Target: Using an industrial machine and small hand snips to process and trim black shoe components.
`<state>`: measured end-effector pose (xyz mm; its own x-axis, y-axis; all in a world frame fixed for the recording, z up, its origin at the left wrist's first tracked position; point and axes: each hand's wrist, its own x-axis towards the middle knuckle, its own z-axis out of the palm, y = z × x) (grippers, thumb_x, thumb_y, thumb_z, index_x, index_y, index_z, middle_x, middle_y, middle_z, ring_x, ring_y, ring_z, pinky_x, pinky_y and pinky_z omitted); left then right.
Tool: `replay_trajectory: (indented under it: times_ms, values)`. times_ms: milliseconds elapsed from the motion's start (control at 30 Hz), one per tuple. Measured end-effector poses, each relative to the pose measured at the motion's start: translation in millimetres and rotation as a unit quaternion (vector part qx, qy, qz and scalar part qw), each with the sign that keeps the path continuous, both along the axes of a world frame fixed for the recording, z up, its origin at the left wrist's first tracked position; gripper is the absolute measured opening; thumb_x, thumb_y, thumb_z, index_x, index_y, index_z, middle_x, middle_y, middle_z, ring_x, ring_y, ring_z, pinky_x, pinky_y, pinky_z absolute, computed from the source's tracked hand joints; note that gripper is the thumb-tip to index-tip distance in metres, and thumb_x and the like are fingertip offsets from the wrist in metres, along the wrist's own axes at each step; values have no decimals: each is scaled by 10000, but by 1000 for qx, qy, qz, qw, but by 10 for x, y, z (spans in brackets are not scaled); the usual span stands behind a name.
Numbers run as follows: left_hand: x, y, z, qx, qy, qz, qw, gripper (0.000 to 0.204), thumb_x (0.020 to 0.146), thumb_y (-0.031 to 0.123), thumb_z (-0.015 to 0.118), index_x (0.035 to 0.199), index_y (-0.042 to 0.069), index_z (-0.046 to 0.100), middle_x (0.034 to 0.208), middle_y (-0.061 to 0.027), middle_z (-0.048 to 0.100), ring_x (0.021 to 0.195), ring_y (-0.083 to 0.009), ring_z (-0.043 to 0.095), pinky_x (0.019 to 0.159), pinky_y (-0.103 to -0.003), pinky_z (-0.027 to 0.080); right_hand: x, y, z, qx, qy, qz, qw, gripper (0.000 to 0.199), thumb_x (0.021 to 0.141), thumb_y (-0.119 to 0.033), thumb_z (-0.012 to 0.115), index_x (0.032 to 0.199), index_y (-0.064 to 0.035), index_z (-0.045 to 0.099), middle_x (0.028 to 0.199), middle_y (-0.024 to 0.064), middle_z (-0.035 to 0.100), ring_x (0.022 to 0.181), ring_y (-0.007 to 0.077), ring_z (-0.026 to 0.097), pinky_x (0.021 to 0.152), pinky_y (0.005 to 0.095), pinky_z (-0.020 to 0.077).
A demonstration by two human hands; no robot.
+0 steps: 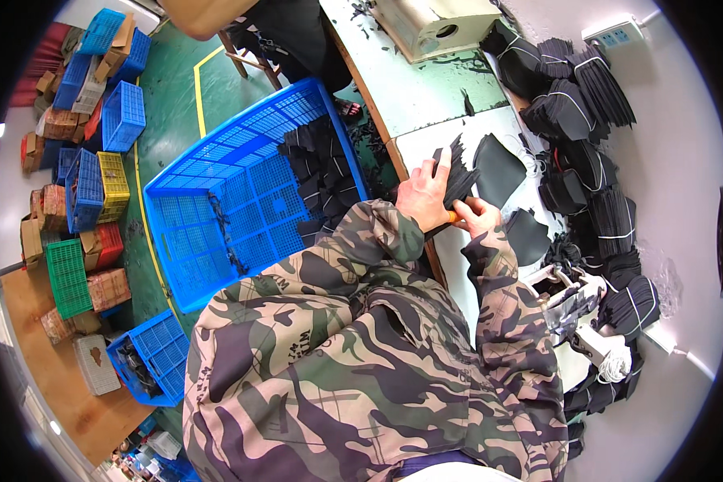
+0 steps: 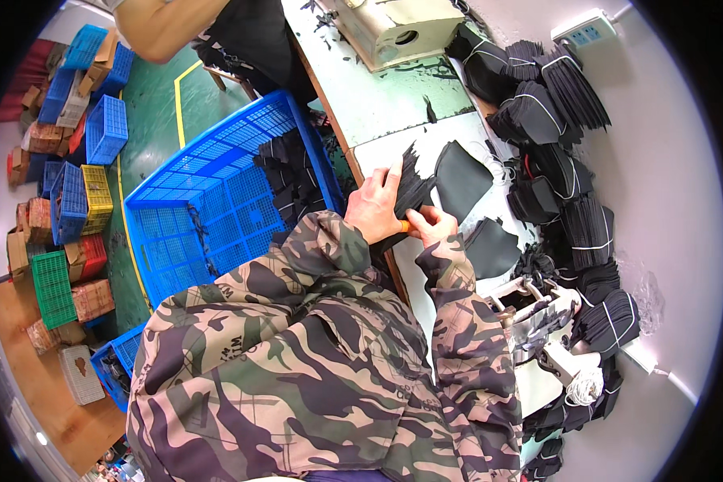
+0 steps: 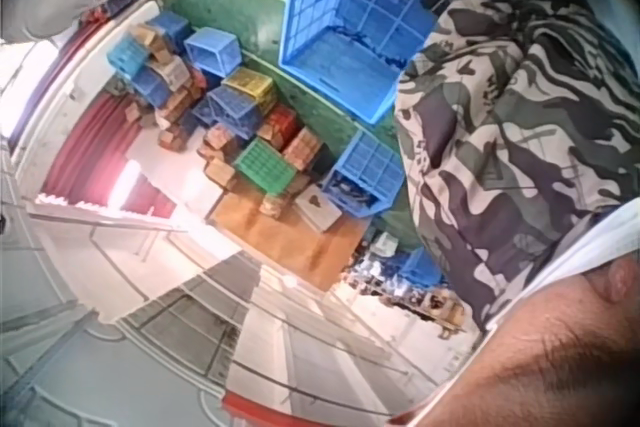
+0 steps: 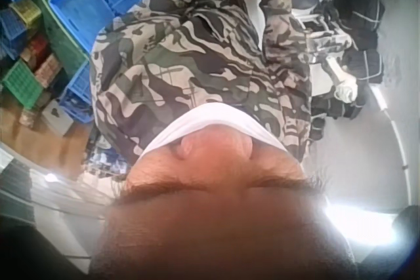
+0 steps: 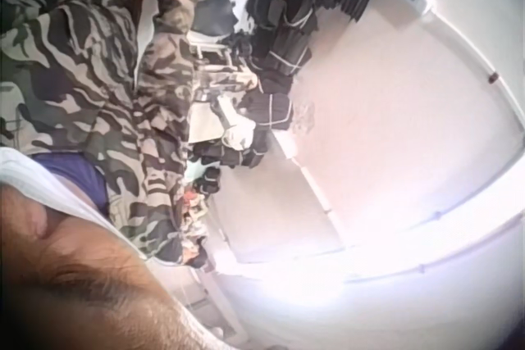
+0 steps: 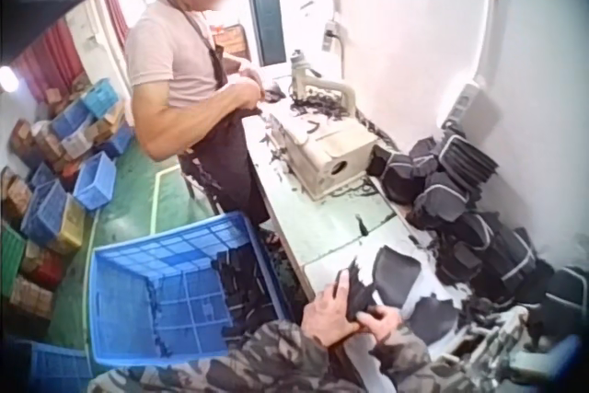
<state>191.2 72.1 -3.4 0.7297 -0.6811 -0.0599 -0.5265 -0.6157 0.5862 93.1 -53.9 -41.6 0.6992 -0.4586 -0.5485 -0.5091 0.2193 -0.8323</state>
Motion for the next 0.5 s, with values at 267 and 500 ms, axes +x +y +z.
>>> replay_trajectory:
  times_ms: [267, 500]
  values:
    - [-36, 11, 23, -5, -10, -13, 1000, 1015, 594, 280, 782, 1404, 80, 204, 1145, -183, 458, 1003, -364, 532, 798, -419, 487, -30, 81, -395, -30, -62, -97, 993, 164, 725, -108, 570, 757, 52, 557, 641, 107, 551, 546, 132, 539, 485, 288, 481]
    - [226, 155, -101, -92, 102, 18, 990, 909, 614, 187, 739, 1374, 37, 265, 1150, -214, 498, 1072, -316, 526, 908, -372, 432, -350, -125, -193, -135, -47, -17, 990, 200, 760, -48, 583, 944, 29, 589, 866, 47, 619, 812, 139, 574, 770, 271, 452]
